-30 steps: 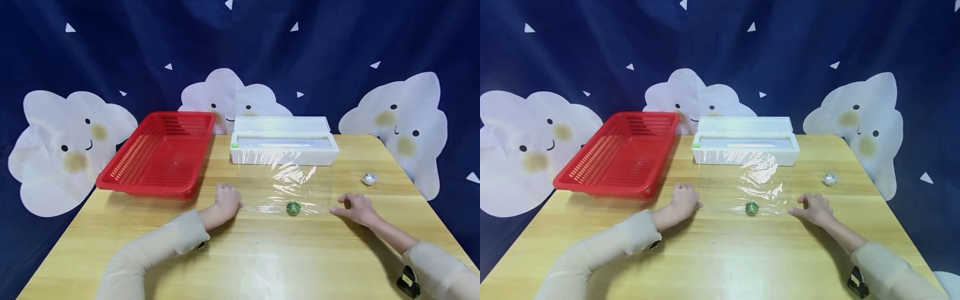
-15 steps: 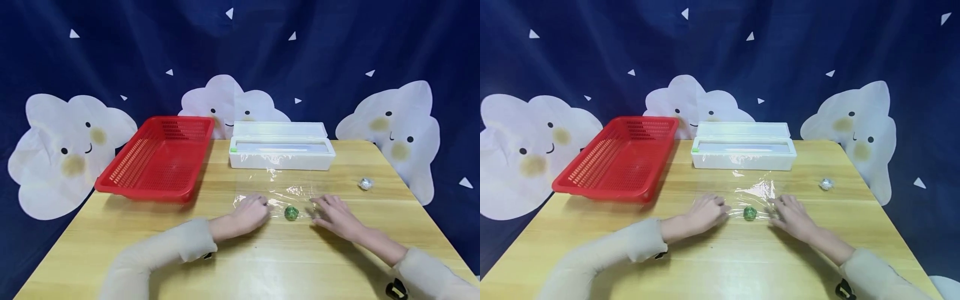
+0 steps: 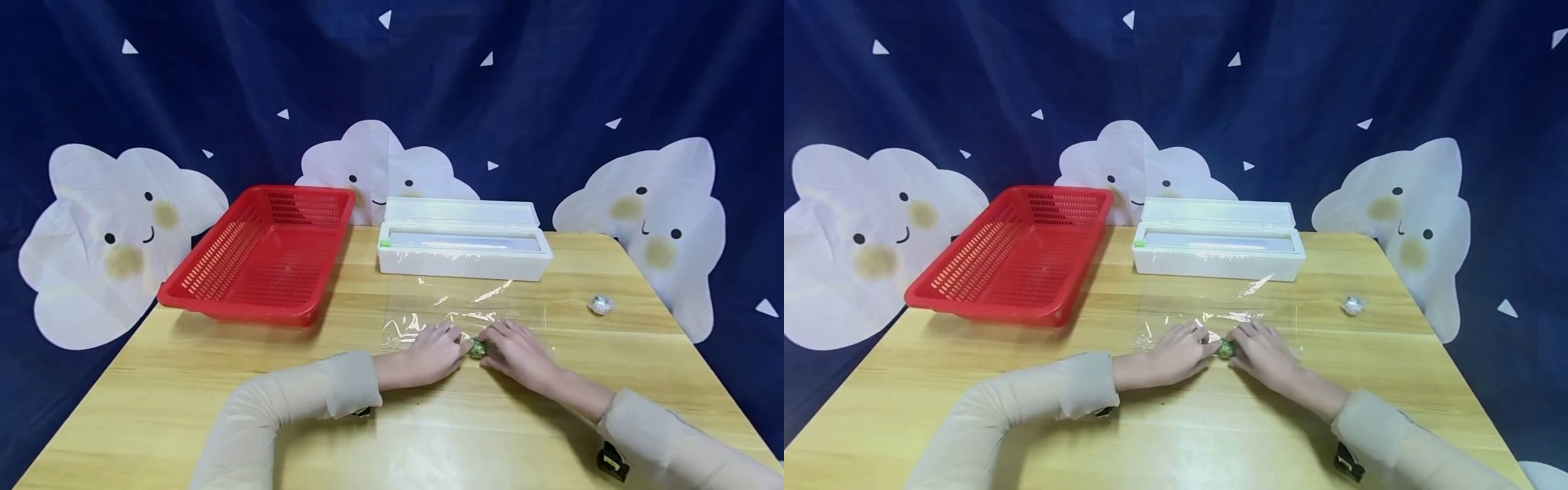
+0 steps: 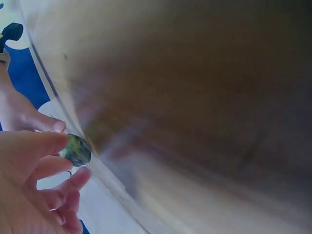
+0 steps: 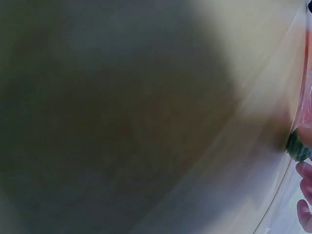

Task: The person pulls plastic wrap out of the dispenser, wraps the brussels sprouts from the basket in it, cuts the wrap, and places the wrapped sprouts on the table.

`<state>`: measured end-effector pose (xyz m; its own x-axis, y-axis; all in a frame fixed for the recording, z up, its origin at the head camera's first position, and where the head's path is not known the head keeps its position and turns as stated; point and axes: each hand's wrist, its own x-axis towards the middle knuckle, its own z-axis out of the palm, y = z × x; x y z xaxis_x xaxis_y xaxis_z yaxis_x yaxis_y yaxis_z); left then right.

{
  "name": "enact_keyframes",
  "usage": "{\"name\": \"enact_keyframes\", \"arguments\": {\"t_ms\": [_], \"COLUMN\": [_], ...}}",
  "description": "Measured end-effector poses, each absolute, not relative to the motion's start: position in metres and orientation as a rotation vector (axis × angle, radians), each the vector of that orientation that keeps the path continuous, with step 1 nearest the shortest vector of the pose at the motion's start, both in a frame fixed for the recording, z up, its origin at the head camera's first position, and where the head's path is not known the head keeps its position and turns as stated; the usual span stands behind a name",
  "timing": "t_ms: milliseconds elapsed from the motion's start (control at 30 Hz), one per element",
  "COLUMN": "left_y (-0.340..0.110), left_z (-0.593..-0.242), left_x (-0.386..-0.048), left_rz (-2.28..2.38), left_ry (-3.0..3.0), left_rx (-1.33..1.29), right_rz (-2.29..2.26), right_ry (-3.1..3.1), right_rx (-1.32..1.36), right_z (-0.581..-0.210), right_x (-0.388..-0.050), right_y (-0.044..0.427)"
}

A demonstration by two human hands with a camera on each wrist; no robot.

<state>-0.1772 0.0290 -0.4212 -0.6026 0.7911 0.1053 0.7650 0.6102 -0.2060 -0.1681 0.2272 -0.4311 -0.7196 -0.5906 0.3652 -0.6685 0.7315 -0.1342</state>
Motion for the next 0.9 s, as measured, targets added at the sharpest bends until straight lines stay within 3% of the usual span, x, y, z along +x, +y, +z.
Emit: {"name": "enact_keyframes", "arguments": {"t_ms": [400, 900], "left_y": [0.036, 0.036], "left_z": [-0.413, -0.411], "left_x": [-0.200, -0.231], "left_rz": [0.087, -0.041], "left_ry": [-2.723, -2.879], "left_rx": [-1.328, -1.309], "right_rz": [0.473, 0.925], "right_ry": [-2.613, -2.925], "right_rx": [0.937, 0.832], "right_z": [-0.433, -0.422], "right_x": [-0.178, -0.208], "right_y": [0.227, 0.229]}}
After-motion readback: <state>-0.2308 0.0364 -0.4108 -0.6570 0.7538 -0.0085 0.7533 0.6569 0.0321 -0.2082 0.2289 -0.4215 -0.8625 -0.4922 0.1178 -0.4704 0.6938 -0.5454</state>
